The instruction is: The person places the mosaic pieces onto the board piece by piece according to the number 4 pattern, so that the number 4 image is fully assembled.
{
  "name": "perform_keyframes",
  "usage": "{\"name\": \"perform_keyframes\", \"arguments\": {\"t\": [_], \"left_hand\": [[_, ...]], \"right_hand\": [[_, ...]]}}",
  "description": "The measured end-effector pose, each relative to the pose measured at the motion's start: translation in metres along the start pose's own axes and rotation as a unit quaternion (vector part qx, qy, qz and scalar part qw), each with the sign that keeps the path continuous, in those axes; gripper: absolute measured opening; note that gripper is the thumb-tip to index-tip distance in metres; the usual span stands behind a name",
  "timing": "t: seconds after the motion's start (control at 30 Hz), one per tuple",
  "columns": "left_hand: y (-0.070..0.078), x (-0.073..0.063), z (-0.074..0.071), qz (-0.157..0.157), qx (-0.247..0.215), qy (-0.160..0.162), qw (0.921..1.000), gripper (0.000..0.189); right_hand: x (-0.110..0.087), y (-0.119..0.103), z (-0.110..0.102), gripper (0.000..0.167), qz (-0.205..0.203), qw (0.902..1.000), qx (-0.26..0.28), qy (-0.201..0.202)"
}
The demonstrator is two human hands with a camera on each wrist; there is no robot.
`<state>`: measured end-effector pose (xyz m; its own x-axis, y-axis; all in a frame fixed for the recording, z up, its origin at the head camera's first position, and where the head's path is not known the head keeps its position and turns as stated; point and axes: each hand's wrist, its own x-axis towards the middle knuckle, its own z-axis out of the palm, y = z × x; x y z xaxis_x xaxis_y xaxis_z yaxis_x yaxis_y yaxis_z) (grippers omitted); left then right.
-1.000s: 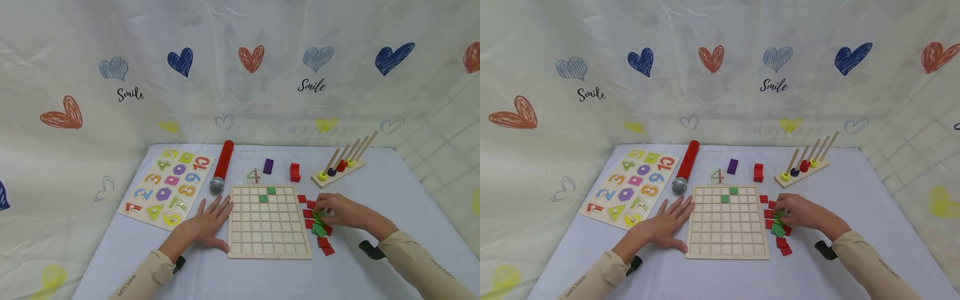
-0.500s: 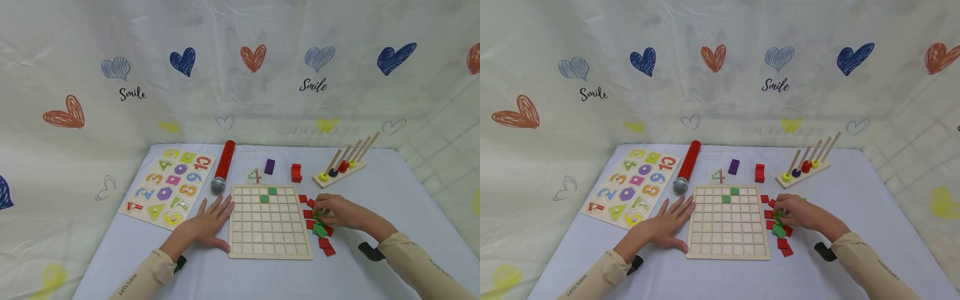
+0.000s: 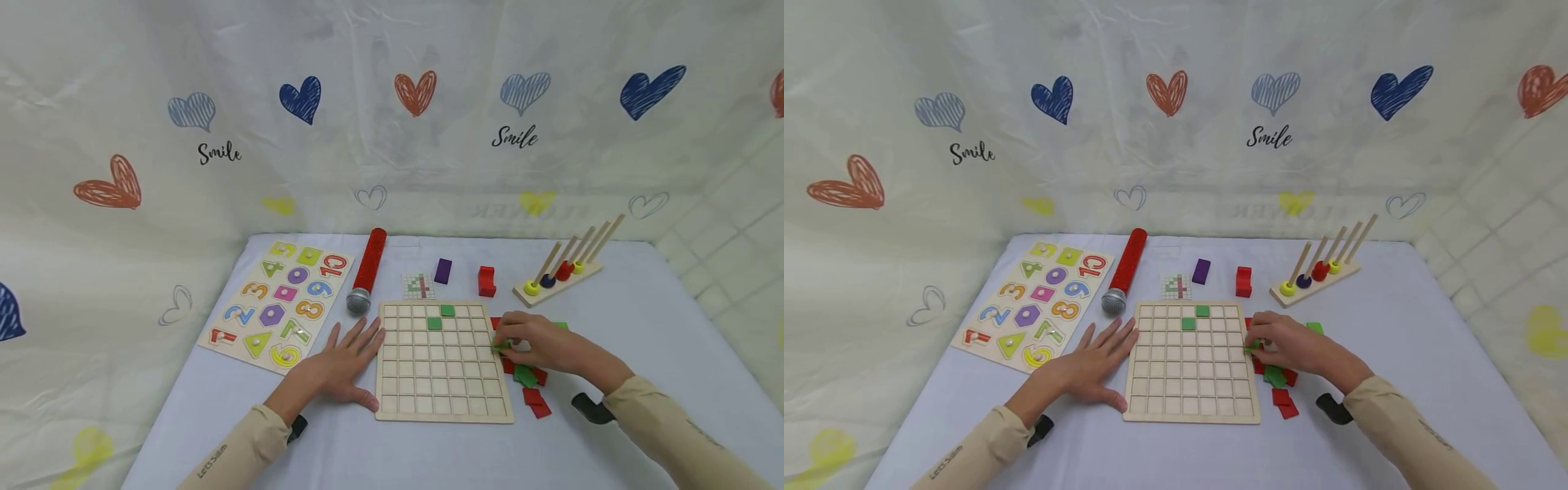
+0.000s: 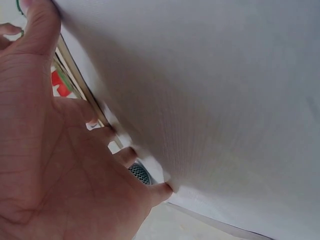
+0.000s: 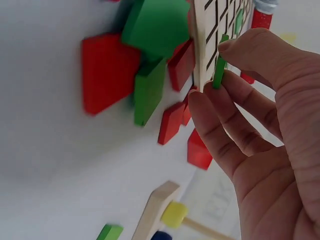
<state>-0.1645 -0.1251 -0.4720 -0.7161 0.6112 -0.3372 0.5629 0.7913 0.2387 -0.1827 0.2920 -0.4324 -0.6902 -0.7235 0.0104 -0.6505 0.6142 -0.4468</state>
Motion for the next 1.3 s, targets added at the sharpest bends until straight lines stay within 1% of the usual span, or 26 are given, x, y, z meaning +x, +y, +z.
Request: {"name": "perform_keyframes", "arguments": {"t": [0.2, 0.47, 0.7, 0.77, 0.97, 1.13, 1.2, 1.3], "left_hand": [[0.001, 0.001, 0.000, -0.004, 0.003, 0.001, 1.0000, 0.129], [0.001, 0.001, -0.003, -0.004, 0.008, -0.001, 1.0000, 0.129], [0.000, 0.001, -0.003, -0.008, 0.009, -0.003, 0.9999, 0.129], [0.000, 0.001, -0.003, -0.009, 0.009, -0.002, 0.9999, 0.129], [0.000, 0.002, -0.002, -0.009, 0.006, -0.004, 0.9999, 0.130], [0.001, 0.001, -0.001, -0.008, 0.008, -0.004, 0.9999, 0.130], [0.002, 0.001, -0.002, -0.007, 0.009, -0.003, 0.9999, 0.129], [0.003, 0.001, -0.002, -0.008, 0.007, -0.004, 0.9999, 0.129]], "right_hand": [[0.017, -0.009, 0.004, 0.016, -0.016, 0.9997, -0.011, 0.012], [0.036, -0.014, 0.010, 0.014, -0.036, 0.9993, 0.005, 0.011], [0.059, -0.020, 0.018, 0.013, -0.070, 0.9969, -0.008, 0.034], [0.066, -0.023, 0.020, 0.013, -0.074, 0.9967, -0.006, 0.032], [0.085, -0.033, 0.027, 0.012, -0.069, 0.9975, -0.007, 0.009], [0.097, -0.035, 0.033, 0.010, -0.095, 0.9953, -0.014, 0.003], [0.101, -0.035, 0.035, 0.010, -0.101, 0.9947, -0.016, -0.003], [0.105, -0.035, 0.038, 0.010, -0.099, 0.9948, -0.017, -0.013]]}}
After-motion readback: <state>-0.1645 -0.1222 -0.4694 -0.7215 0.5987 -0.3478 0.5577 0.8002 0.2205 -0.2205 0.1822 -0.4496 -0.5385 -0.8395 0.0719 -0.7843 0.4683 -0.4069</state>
